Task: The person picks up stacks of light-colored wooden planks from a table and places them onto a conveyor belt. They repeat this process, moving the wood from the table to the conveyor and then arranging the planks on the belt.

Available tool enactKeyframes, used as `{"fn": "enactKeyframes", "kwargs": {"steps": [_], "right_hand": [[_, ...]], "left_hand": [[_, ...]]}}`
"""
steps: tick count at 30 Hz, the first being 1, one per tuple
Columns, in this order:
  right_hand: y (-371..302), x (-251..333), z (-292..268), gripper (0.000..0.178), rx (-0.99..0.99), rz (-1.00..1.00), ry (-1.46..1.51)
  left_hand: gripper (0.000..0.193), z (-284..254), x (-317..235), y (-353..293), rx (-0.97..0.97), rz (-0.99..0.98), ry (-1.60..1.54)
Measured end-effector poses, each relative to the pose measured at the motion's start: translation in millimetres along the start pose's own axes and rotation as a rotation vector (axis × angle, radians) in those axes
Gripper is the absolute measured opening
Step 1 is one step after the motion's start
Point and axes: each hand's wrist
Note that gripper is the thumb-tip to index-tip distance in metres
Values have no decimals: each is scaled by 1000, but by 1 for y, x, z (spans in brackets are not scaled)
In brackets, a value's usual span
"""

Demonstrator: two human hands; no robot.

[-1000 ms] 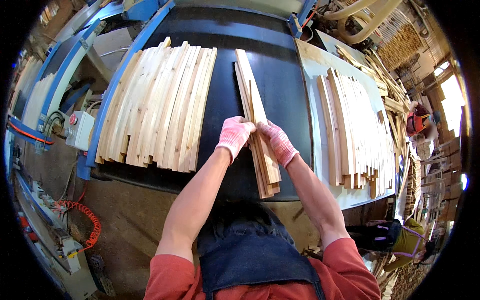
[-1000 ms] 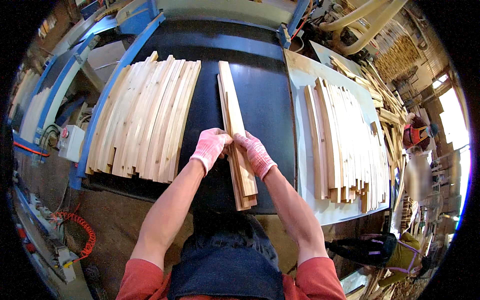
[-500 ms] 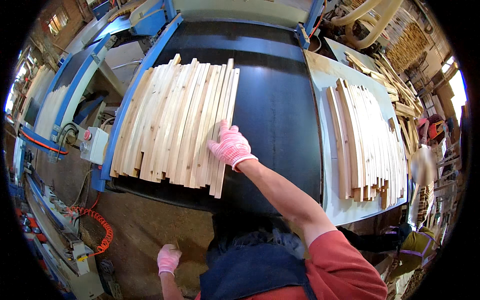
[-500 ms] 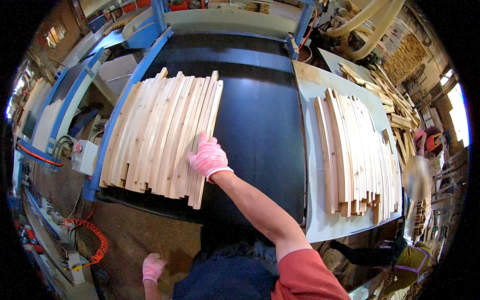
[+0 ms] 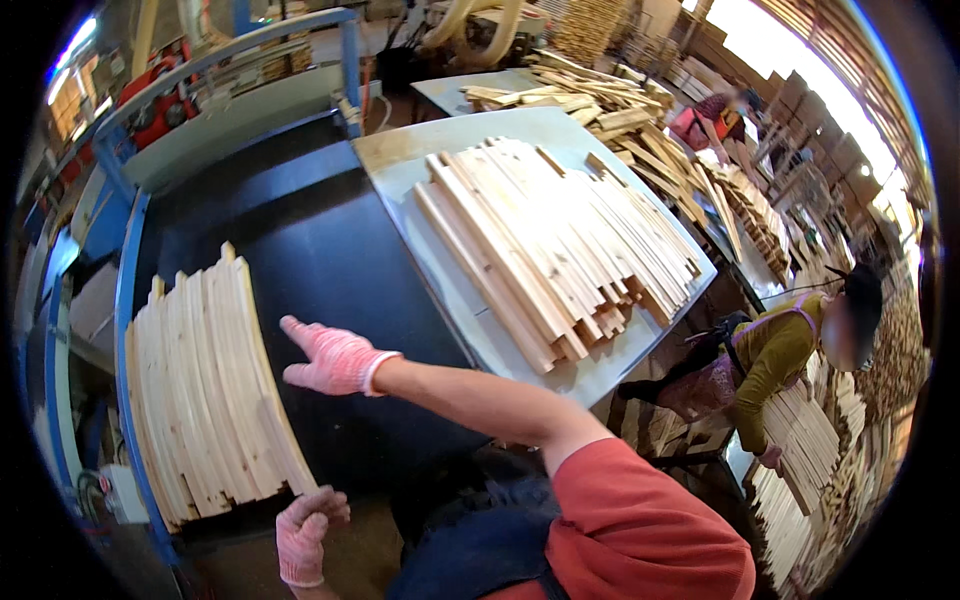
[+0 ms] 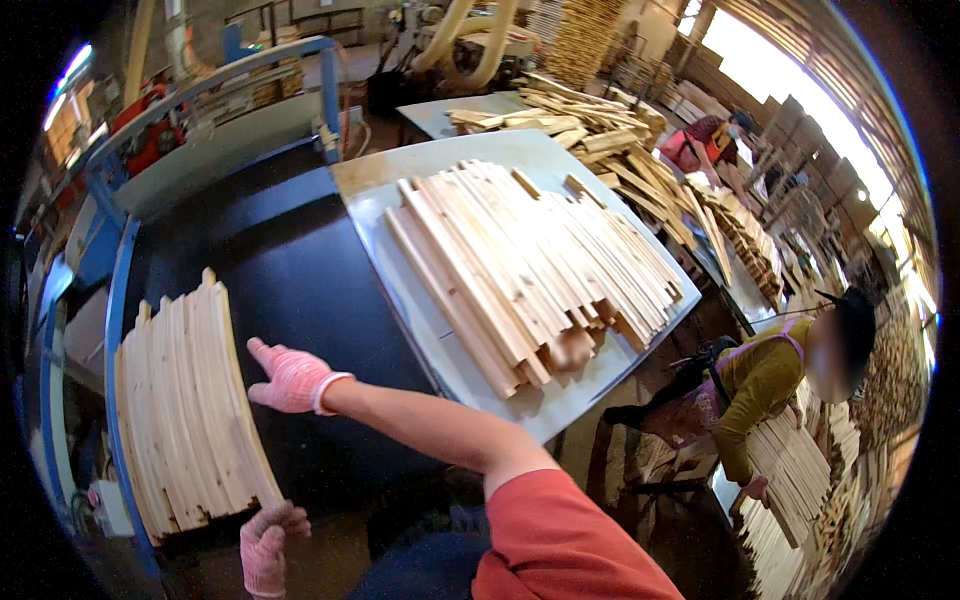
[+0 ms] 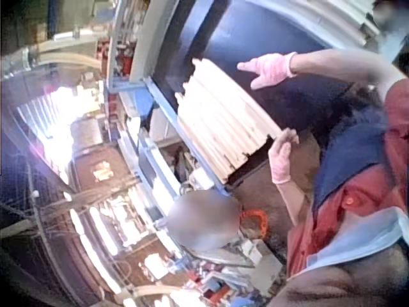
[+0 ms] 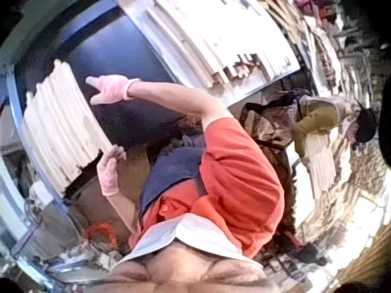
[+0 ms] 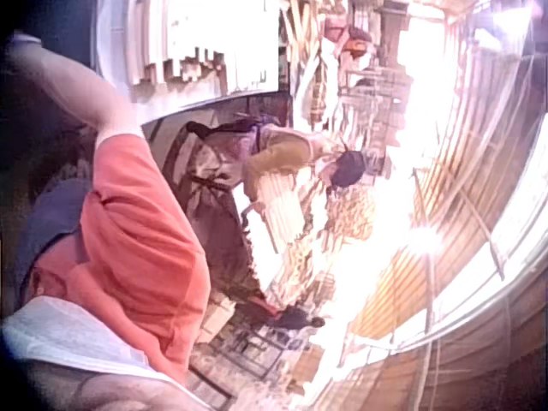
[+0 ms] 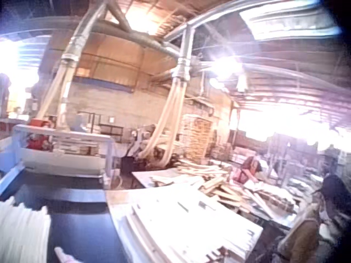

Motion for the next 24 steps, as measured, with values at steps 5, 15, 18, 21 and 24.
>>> {"fn": "enactKeyframes", "kwargs": {"steps": [5, 15, 18, 21, 24], "right_hand": [[-62, -158, -116, 81, -419, 170, -73], [-198, -434, -240, 70, -288, 1051, -215], [-203, -444, -242, 71, -193, 943, -212], [-193, -434, -251, 74, -141, 996, -211], [-193, -441, -247, 77, -206, 1000, -232]], "left_hand": [[47, 132, -17, 113, 64, 74, 262], [89, 370, 73, 322, 47, 26, 1237], [95, 405, 71, 340, 42, -126, 1332], [101, 418, 74, 342, 37, -161, 1370], [103, 426, 80, 343, 63, -97, 1134]]}}
Point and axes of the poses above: each hand's wrist, its own y-axis towards the middle knuckle, its own z-axis out of the palm, x = y × z, and after that the axes turned 14 degrees about -y, right-handed
